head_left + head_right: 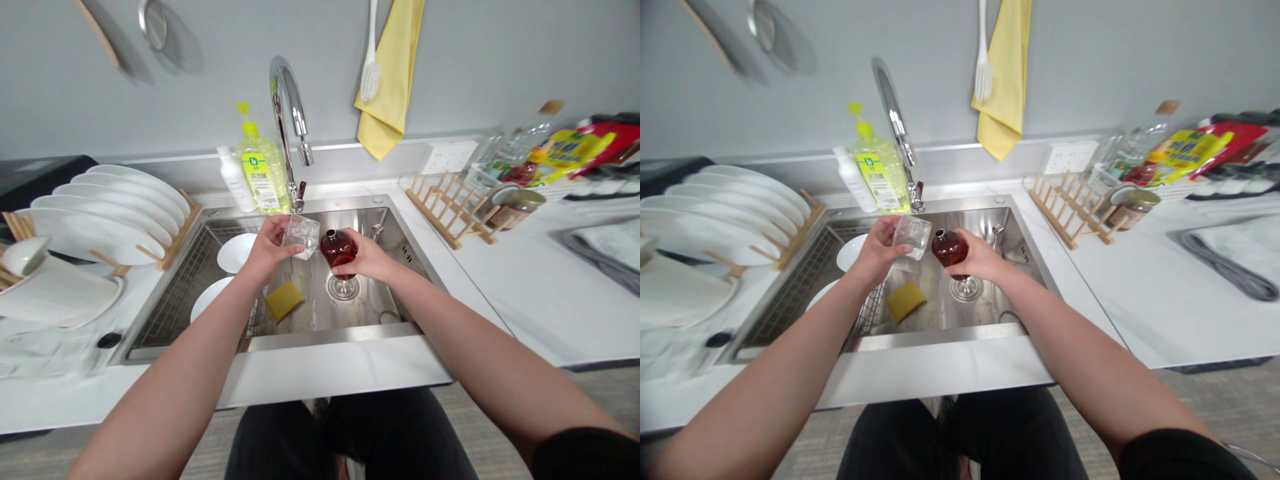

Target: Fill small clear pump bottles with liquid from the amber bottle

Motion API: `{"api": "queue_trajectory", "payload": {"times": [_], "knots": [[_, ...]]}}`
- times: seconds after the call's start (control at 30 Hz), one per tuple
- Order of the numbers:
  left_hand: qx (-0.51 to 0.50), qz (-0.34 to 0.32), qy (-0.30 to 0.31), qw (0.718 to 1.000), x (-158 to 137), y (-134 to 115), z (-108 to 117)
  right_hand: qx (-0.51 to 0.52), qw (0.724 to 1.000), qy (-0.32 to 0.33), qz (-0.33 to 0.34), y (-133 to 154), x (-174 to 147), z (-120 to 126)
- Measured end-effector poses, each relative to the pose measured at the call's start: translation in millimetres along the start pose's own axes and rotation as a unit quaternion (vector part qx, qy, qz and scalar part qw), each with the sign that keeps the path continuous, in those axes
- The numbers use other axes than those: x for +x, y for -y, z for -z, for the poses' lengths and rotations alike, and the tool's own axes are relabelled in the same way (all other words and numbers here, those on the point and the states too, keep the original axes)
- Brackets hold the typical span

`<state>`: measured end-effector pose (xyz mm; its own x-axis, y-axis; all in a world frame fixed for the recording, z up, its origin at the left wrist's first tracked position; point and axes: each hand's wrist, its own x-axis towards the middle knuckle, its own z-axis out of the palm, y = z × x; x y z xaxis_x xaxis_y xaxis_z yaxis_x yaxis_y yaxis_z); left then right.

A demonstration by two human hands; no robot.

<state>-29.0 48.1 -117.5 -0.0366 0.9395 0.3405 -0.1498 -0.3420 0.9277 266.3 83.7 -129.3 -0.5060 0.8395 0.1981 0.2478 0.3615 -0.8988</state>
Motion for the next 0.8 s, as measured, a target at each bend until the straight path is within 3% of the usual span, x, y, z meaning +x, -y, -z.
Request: {"api": "queue_trajectory", "payload": {"times": [0.8], "knots": [[0.02,0.014,0.009,1.0,-4.2,-10.0,-3.3,-0.038,0.999,0.002,0.012,5.6,-4.0,0.4]]}}
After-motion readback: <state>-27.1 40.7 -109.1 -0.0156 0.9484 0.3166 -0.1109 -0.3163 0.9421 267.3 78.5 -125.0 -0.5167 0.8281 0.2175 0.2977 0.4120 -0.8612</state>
